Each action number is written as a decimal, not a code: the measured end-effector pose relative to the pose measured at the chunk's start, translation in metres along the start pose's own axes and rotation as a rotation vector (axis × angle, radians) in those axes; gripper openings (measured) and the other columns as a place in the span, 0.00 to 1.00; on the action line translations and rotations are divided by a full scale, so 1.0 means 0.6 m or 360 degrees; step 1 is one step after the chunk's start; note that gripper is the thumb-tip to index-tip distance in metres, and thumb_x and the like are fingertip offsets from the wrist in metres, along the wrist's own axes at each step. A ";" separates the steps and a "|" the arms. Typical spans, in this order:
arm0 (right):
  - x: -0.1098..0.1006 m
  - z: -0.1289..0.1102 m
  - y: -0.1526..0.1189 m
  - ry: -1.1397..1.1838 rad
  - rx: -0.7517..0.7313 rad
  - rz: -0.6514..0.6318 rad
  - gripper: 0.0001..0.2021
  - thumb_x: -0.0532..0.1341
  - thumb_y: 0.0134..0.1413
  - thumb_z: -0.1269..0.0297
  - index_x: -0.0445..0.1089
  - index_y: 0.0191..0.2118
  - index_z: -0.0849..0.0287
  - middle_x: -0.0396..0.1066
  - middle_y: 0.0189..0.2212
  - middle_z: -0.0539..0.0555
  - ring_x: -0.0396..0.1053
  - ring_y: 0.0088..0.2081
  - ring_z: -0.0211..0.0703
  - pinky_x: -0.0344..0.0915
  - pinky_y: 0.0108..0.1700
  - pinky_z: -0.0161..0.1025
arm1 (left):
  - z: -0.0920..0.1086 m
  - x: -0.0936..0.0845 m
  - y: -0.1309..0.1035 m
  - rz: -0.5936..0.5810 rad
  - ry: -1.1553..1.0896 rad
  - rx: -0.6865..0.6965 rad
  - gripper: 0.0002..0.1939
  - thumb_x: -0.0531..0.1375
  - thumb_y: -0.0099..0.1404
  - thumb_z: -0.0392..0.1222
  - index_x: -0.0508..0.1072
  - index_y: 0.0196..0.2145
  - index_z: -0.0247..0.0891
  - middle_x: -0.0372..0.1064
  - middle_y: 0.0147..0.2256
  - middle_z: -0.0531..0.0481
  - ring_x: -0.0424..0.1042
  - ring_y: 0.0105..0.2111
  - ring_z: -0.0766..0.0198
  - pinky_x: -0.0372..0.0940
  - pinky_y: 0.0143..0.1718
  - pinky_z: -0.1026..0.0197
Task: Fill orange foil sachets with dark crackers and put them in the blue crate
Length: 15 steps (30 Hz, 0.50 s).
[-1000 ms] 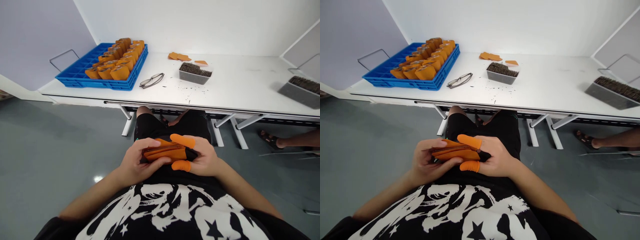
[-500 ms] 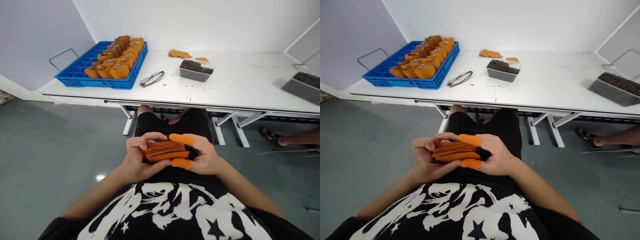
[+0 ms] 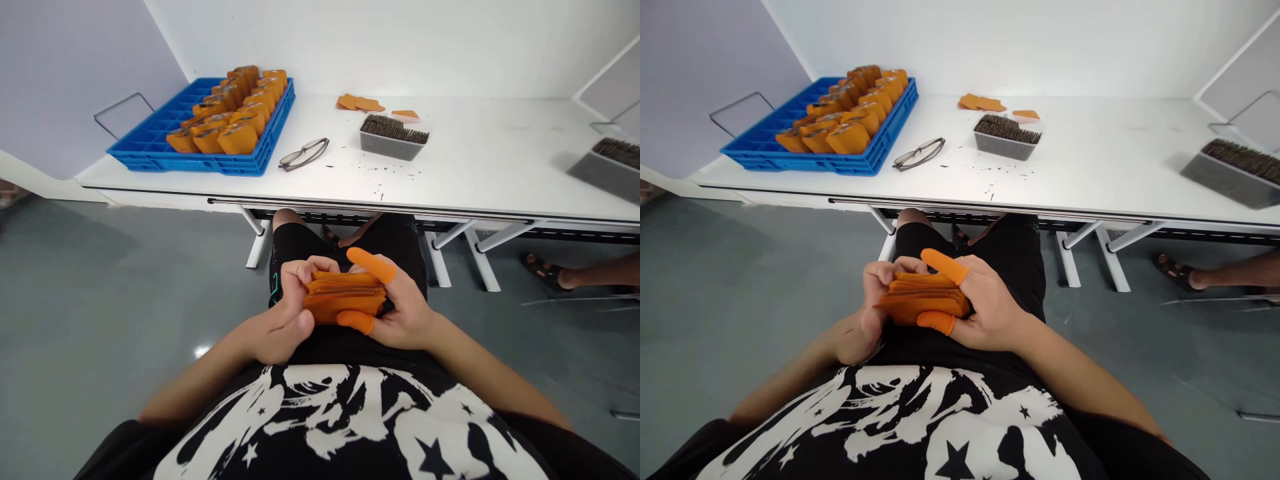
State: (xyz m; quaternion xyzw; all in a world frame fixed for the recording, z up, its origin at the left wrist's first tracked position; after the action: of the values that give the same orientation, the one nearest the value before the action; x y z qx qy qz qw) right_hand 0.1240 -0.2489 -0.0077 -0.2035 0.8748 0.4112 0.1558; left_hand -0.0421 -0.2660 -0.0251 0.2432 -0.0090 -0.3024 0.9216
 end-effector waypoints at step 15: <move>0.002 0.023 -0.012 0.0140 0.0130 -0.0053 0.37 0.72 0.63 0.54 0.57 0.72 0.50 0.75 0.44 0.52 0.74 0.40 0.42 0.71 0.44 0.40 | -0.001 -0.003 -0.014 0.0272 -0.0344 -0.0146 0.16 0.50 0.80 0.58 0.57 0.45 0.42 0.65 0.50 0.45 0.70 0.47 0.62 0.67 0.49 0.61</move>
State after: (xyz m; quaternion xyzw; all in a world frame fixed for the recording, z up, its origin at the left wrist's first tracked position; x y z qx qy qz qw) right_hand 0.1276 -0.2428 -0.0214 -0.2295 0.8933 0.3632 0.1321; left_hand -0.0480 -0.2705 -0.0293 0.1653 -0.1150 -0.2472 0.9478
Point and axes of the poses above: each hand's wrist, its own y-axis towards the middle knuckle, its own x-axis out of the palm, z = x × y, the point moved 6 cm from there along y, towards the middle knuckle
